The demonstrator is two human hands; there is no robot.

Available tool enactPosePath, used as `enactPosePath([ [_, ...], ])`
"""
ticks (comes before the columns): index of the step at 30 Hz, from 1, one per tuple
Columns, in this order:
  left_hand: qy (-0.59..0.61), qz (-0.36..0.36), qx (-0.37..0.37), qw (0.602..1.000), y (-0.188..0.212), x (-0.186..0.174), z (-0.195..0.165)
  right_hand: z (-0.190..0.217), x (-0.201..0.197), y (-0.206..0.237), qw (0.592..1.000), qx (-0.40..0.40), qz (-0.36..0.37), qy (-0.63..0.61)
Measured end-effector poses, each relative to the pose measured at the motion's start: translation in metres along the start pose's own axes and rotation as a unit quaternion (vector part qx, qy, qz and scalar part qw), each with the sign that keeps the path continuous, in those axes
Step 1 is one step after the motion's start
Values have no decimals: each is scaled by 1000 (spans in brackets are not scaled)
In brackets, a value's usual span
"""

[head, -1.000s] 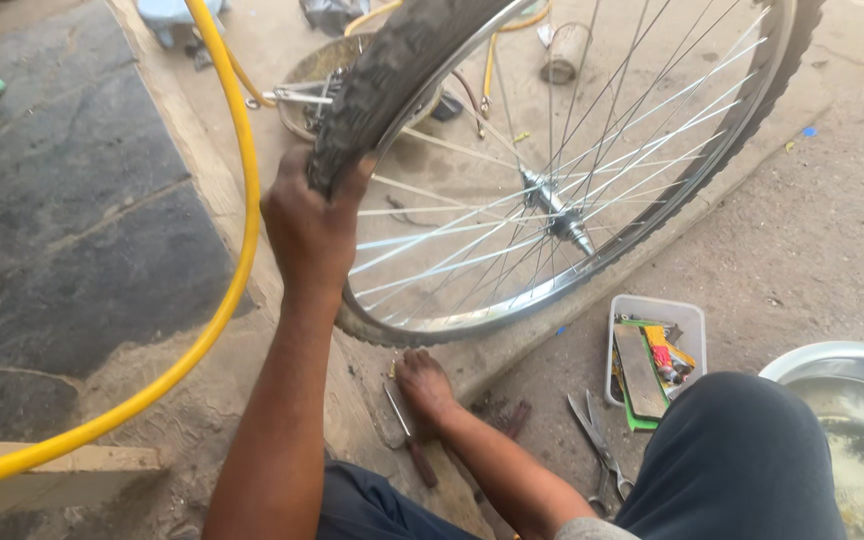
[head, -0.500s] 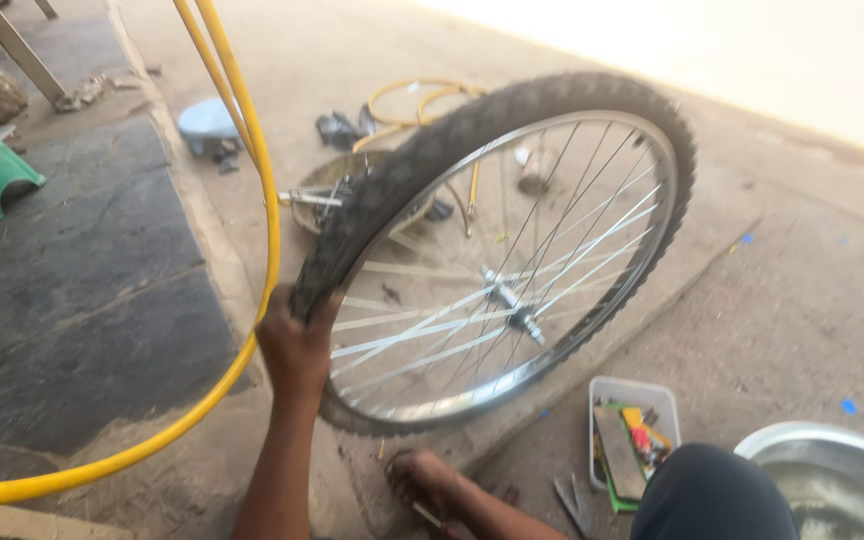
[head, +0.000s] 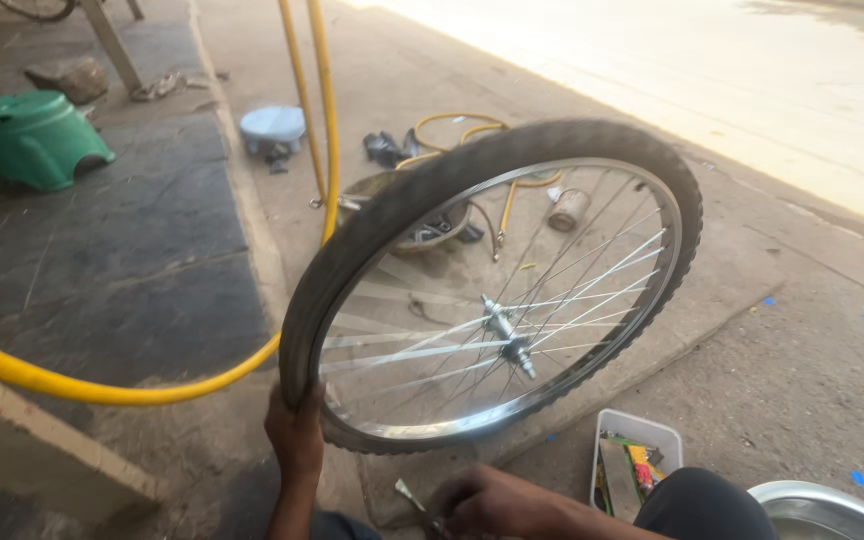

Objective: The person removes a bicycle tire from the rim, inspects the inner tube, and then reinstalls the tire onto the rim using a tire lever. The person works on the wheel while sitting on the floor.

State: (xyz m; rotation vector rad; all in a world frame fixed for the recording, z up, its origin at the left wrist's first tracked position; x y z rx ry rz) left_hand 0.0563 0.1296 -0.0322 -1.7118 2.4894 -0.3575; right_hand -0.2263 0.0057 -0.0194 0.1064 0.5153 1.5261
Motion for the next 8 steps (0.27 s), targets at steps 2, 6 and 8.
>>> enactPosePath([
  [2, -44, -30, 177, 983, -17, 12, -72, -5, -5, 6, 997, -12, -30, -72],
  [6, -311, 171, 290, 889, -58, 92, -221, -30, -3, -8, 979, 78, -124, -142],
  [8, -410, 247, 280, 832, -44, 126, -293, -33, -9, -22, 982, 34, -133, -126],
])
Point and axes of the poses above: each hand's wrist, its own y-axis away from the middle knuckle, its own x-axis out of the palm, z = x × y, the point moved 1 cm from there along -y, towards the middle knuckle, and after that the axes turned 6 degrees about y, right-handed, at the moved point
